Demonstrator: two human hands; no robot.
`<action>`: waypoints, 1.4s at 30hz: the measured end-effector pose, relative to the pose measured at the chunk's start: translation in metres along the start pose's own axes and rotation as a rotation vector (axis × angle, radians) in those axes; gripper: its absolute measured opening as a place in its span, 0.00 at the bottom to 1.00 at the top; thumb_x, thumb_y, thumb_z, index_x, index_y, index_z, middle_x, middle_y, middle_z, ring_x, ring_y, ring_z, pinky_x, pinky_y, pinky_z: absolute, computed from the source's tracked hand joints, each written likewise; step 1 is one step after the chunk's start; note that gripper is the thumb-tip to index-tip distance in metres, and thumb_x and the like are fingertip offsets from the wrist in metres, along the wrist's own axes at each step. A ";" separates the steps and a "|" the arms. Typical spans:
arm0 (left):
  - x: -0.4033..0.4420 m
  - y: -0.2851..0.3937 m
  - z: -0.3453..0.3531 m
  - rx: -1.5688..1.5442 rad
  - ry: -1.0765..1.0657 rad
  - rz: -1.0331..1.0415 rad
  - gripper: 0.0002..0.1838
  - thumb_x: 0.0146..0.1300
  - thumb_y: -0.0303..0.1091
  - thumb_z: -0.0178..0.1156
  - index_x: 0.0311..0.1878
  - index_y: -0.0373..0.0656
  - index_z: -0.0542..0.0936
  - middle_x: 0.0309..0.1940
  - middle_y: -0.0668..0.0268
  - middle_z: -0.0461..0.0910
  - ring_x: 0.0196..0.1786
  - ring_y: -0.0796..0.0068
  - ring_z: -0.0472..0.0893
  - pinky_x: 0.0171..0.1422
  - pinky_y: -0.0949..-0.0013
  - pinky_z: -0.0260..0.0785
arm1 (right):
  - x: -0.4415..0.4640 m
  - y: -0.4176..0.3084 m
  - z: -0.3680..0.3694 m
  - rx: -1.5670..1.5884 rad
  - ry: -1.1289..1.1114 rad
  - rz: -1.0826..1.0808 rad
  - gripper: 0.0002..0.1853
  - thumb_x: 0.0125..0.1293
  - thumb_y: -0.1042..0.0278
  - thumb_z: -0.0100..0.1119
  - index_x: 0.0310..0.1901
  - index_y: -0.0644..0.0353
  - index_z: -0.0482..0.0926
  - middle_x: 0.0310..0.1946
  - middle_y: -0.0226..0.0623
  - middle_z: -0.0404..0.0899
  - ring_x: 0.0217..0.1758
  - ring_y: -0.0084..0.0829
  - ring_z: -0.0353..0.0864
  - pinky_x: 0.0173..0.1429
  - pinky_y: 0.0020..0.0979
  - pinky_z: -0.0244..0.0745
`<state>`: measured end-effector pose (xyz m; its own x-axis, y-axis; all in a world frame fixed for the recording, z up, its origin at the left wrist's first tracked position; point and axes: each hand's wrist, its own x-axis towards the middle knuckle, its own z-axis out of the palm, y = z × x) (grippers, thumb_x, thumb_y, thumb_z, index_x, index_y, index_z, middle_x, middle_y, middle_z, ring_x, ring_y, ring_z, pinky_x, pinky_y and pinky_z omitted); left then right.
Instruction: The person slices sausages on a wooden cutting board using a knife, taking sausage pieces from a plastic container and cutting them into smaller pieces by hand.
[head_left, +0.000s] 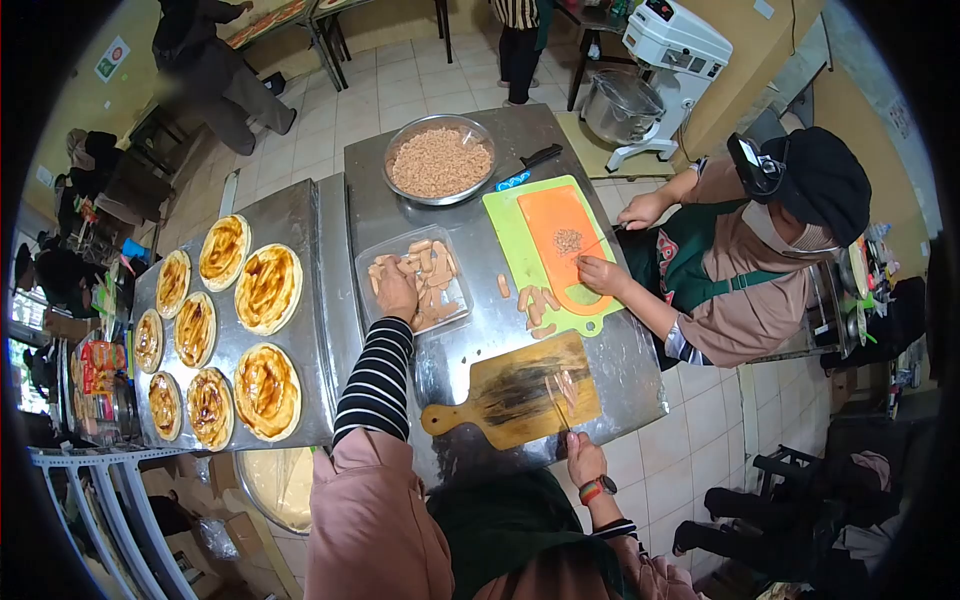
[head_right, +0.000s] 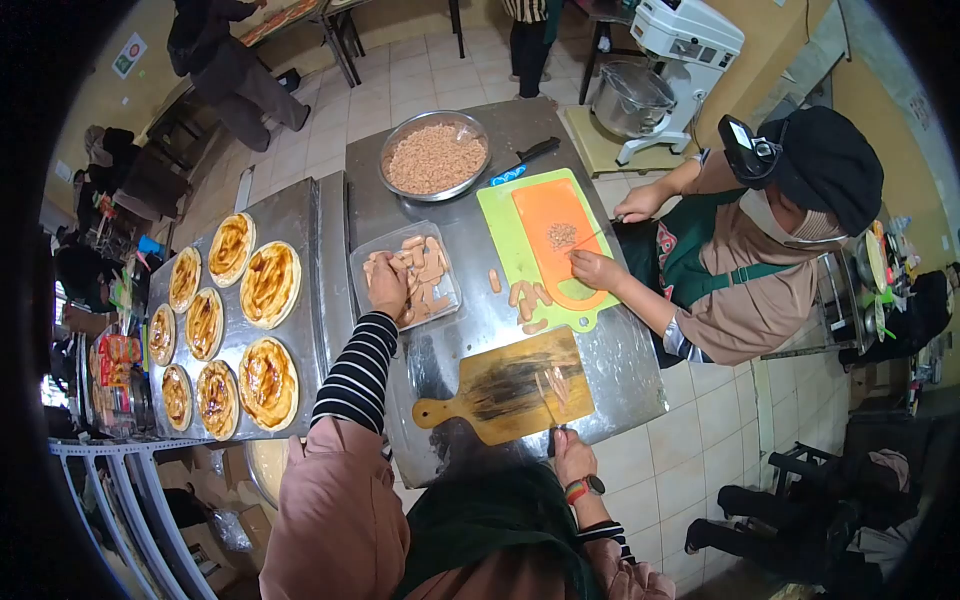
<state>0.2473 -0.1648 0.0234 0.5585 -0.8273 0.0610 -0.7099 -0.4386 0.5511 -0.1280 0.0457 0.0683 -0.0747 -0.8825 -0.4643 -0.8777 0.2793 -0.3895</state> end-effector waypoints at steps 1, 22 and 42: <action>0.004 0.002 0.001 -0.005 -0.002 0.003 0.20 0.52 0.30 0.57 0.48 0.45 0.64 0.43 0.52 0.73 0.48 0.53 0.73 0.51 0.57 0.65 | 0.001 0.000 0.001 -0.002 0.005 0.003 0.23 0.65 0.48 0.36 0.39 0.60 0.73 0.29 0.57 0.76 0.34 0.56 0.75 0.40 0.50 0.69; -0.008 0.003 0.004 0.196 -0.030 0.216 0.12 0.52 0.33 0.58 0.40 0.44 0.74 0.43 0.54 0.72 0.46 0.58 0.74 0.49 0.60 0.67 | -0.034 -0.006 0.021 0.016 -0.009 -0.054 0.24 0.65 0.47 0.34 0.37 0.61 0.72 0.27 0.57 0.76 0.33 0.56 0.75 0.38 0.51 0.69; -0.263 0.048 0.010 -0.449 -0.534 0.364 0.11 0.49 0.27 0.58 0.38 0.38 0.76 0.31 0.55 0.74 0.37 0.58 0.74 0.41 0.62 0.67 | -0.013 0.007 0.058 0.290 0.101 -0.043 0.21 0.66 0.51 0.35 0.35 0.62 0.69 0.25 0.58 0.75 0.32 0.58 0.74 0.37 0.52 0.67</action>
<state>0.0625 0.0282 0.0254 -0.0385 -0.9983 -0.0430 -0.5040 -0.0178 0.8635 -0.1055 0.0816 0.0254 -0.0997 -0.9248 -0.3672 -0.7104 0.3245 -0.6245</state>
